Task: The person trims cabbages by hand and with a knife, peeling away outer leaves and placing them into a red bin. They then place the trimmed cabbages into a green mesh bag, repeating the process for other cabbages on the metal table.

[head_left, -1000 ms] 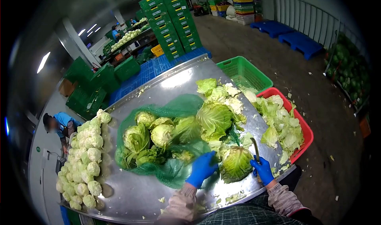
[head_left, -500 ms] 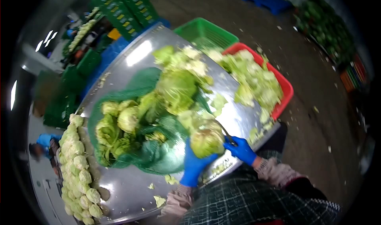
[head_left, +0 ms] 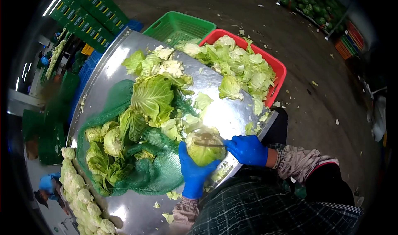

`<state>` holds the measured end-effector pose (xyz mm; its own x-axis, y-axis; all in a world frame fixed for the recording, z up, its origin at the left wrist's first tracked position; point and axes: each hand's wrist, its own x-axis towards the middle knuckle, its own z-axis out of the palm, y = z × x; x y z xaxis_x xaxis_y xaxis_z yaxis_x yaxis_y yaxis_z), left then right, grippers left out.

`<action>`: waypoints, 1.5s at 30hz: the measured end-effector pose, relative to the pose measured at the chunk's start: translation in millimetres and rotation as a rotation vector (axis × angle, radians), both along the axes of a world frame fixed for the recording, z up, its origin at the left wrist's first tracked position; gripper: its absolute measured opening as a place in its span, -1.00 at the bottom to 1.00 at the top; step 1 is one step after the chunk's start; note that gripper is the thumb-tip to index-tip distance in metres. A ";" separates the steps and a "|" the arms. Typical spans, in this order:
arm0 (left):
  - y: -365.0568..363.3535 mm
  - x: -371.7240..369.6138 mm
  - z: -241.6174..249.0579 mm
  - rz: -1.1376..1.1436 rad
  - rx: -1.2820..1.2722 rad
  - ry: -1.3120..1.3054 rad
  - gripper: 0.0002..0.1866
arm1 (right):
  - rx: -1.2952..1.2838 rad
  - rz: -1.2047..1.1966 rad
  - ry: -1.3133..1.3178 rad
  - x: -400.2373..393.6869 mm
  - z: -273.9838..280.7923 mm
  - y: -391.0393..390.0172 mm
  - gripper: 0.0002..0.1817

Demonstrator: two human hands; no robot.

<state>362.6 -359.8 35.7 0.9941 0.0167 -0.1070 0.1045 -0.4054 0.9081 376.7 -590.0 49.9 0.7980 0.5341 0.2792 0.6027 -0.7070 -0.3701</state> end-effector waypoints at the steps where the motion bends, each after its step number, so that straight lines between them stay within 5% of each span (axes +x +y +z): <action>1: -2.6 2.4 5.3 0.004 -0.077 0.017 0.27 | -0.024 0.002 -0.016 -0.9 -1.5 0.2 -0.69; 8: -4.9 14.0 5.2 -0.018 0.018 0.013 0.27 | -0.217 0.035 -0.059 13.0 -14.5 0.7 -0.87; 11: -9.1 17.6 1.6 0.015 0.050 0.027 0.28 | -0.249 0.004 0.258 28.4 -23.9 5.5 -0.81; 14: -12.3 22.3 -6.9 0.045 0.145 0.010 0.29 | -0.099 0.002 -0.017 44.3 -47.3 9.2 -0.83; 18: -25.9 32.9 13.1 0.034 0.301 0.010 0.27 | -0.012 0.077 0.022 63.0 -72.9 11.8 -0.81; 22: -49.2 5.3 3.8 -0.123 0.735 -0.299 0.25 | -0.210 0.049 0.456 73.0 -49.2 -0.8 -0.78; 25: -39.2 -12.9 -13.2 -0.070 0.516 -0.393 0.26 | -0.195 -0.037 0.615 62.9 -22.3 -1.9 -0.67; 29: -17.7 -17.9 -19.9 0.018 0.044 -0.288 0.26 | 0.589 -0.221 1.239 57.0 -39.2 1.7 -0.71; 34: -14.4 9.5 0.8 0.103 -0.030 -0.457 -0.03 | 0.675 -0.323 0.910 63.8 4.9 16.6 -0.53; 36: -17.6 31.4 16.2 0.291 -0.266 -0.057 -0.23 | 0.653 -0.344 0.850 71.0 -16.1 19.5 -0.52; 39: -7.7 56.9 14.7 0.156 -0.019 -0.064 -0.15 | 0.590 -0.327 0.675 76.6 -50.9 12.3 -0.53; 40: -9.8 59.8 21.0 0.102 0.002 -0.080 -0.09 | 0.348 -0.246 0.344 69.6 -64.4 9.0 -0.56; 42: -5.0 69.4 17.5 -0.019 0.052 -0.035 -0.01 | 0.428 -0.184 -0.004 55.7 -89.1 11.8 -0.44; 44: 1.9 80.9 14.5 -0.156 0.116 0.098 0.02 | 0.429 -0.229 0.150 46.6 -77.7 9.9 -0.52; 45: -6.1 79.0 23.5 -0.047 0.084 0.137 -0.08 | 0.467 -0.279 0.272 42.1 -65.7 11.9 -0.58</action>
